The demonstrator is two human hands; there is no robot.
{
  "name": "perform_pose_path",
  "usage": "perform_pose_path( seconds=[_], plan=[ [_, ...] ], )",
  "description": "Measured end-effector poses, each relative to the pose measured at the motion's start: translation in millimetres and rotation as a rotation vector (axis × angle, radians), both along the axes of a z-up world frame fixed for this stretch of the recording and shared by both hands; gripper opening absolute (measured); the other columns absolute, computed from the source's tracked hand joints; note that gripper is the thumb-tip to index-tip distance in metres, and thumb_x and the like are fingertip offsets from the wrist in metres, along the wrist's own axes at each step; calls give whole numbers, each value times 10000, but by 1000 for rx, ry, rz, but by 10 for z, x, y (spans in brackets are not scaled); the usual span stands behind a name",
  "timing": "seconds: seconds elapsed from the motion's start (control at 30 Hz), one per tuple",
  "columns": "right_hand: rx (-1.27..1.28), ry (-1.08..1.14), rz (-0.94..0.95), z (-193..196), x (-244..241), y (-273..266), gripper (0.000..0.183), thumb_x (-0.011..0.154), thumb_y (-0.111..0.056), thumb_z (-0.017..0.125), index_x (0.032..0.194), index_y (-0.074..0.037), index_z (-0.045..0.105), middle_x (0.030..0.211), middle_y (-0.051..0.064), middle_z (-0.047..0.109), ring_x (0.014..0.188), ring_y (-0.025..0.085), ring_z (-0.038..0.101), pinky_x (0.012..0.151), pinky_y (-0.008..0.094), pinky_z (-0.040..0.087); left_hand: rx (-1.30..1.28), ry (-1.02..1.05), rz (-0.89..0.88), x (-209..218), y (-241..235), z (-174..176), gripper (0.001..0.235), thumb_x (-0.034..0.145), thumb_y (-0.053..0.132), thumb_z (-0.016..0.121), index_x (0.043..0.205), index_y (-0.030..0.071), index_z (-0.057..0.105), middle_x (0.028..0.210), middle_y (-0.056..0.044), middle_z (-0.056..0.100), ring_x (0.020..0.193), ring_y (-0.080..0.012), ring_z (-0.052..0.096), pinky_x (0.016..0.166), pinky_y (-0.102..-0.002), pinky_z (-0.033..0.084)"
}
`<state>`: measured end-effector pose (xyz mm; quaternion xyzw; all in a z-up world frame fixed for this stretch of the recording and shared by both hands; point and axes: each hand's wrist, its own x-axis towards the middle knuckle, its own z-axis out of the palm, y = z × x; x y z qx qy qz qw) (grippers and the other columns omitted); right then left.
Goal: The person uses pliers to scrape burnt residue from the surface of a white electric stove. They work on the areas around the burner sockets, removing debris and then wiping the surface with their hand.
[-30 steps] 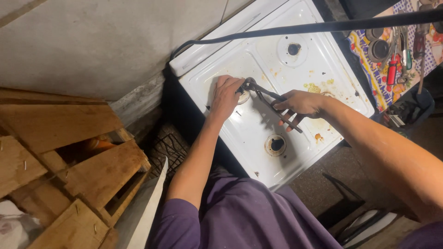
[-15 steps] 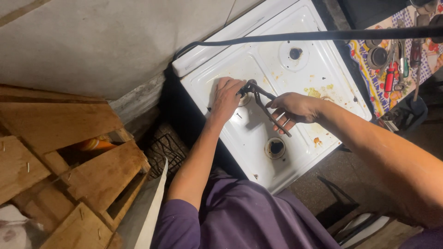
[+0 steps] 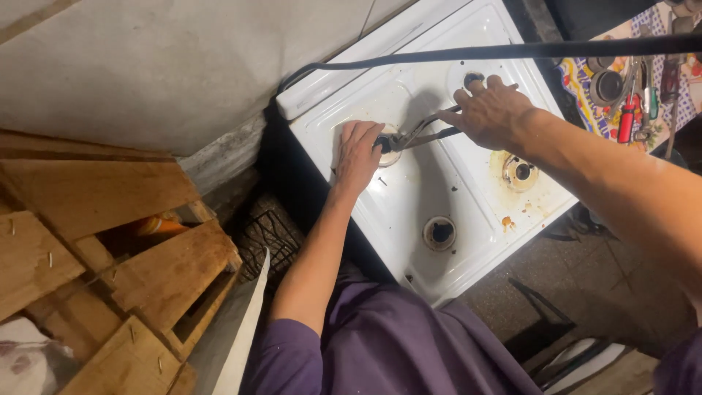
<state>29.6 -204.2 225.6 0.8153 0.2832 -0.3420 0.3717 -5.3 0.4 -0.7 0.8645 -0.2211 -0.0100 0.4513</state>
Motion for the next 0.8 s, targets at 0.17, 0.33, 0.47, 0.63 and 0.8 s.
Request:
perform_pose_path(
  seconds=[0.17,0.33,0.47,0.63,0.8],
  plan=[
    [200,71,-603,100,-282,-170,373,1062,-263,498,1399,-148,611,1050,175,747,979,303,760,904,434,602,70,58,-57,121,-183,-54,287,895,105,742,1181,128,747,1217,-34,601,1264,-279,435,1063,-442,404],
    [399,97,-974,-263,-820,-738,408,1044,-328,518,1331,-73,655,1007,229,795,990,397,775,928,545,591,160,61,-99,258,-286,-101,145,865,110,762,984,179,808,1143,9,617,1210,-236,439,1027,-418,395],
    [579,106,-1283,-111,-1433,-696,455,1010,-299,531,1367,-41,642,1006,257,810,1017,421,759,948,555,564,196,84,-145,342,-284,-36,72,893,170,753,928,201,809,1105,18,633,1161,-219,468,1006,-398,391],
    [699,99,-1541,-111,-1940,-532,482,1025,-336,540,1424,-80,626,1040,251,817,1018,389,773,951,530,575,271,61,-191,438,-304,-27,37,891,229,768,861,220,788,1029,44,613,1122,-190,467,966,-359,393],
    [836,112,-1667,-191,-2168,-382,520,1028,-301,553,1457,-8,573,1201,277,766,1183,442,695,1043,583,496,210,1,-169,393,-299,17,215,846,258,831,832,148,646,970,13,516,1088,-222,463,977,-401,377]
  ],
)
